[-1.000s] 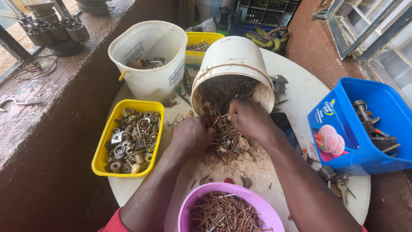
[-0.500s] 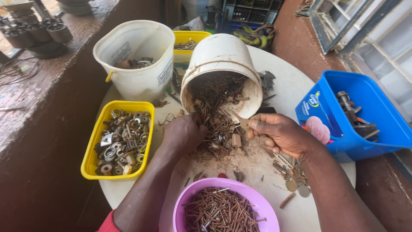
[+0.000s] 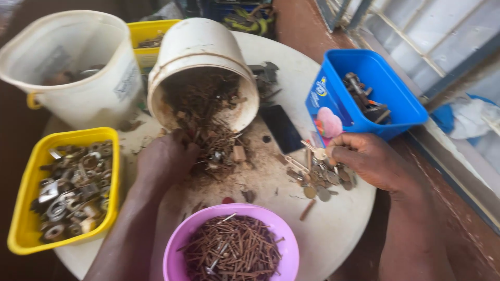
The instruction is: Sort mixed metal hardware like nails and screws from a bucket into separate containers.
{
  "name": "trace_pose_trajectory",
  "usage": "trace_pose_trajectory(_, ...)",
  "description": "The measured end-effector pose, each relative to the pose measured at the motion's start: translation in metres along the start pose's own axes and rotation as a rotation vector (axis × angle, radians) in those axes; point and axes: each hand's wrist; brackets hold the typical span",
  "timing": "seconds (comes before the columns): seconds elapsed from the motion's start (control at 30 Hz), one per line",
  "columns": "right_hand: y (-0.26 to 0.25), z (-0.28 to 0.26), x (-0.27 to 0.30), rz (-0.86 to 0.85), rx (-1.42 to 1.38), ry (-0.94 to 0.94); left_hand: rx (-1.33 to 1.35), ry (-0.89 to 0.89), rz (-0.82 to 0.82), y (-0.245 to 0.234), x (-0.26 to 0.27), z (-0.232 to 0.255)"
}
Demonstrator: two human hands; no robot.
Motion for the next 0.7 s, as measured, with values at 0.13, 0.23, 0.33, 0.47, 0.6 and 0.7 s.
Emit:
trace_pose_trajectory(0.13,-0.040,0.043,0.020,0.136,0.124,0.147,-0.082,-0.048,-0.025,-0.006,0.005,0.009)
trace_pose_trajectory(0.23,-0.048,0.059,0.027,0.226,0.063,0.351,-0.090,-0.082,-0.052,-0.012,0.008,0.014)
trace_pose_trajectory(0.33,-0.049,0.082,0.028,0.220,0.058,0.390,-0.050,-0.102,-0.046,-0.012,0.010,0.017)
trace_pose_trajectory(0.47,-0.052,0.104,0.026,0.184,0.018,0.420,-0.064,-0.094,-0.038,-0.006,0.005,0.015)
trace_pose_trajectory(0.6,-0.054,0.120,0.026,0.164,0.005,0.331,-0.051,-0.102,-0.026,-0.004,0.005,0.015)
trace_pose_trajectory(0.7,-0.060,0.123,0.026,0.192,-0.067,0.339,-0.062,-0.096,-0.017,0.000,0.002,0.013)
Point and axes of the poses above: each hand's wrist, its own x-axis away from the middle knuckle, its own y-axis out of the palm, z = x × y, and after that the axes turned 10 degrees about -x, right-handed
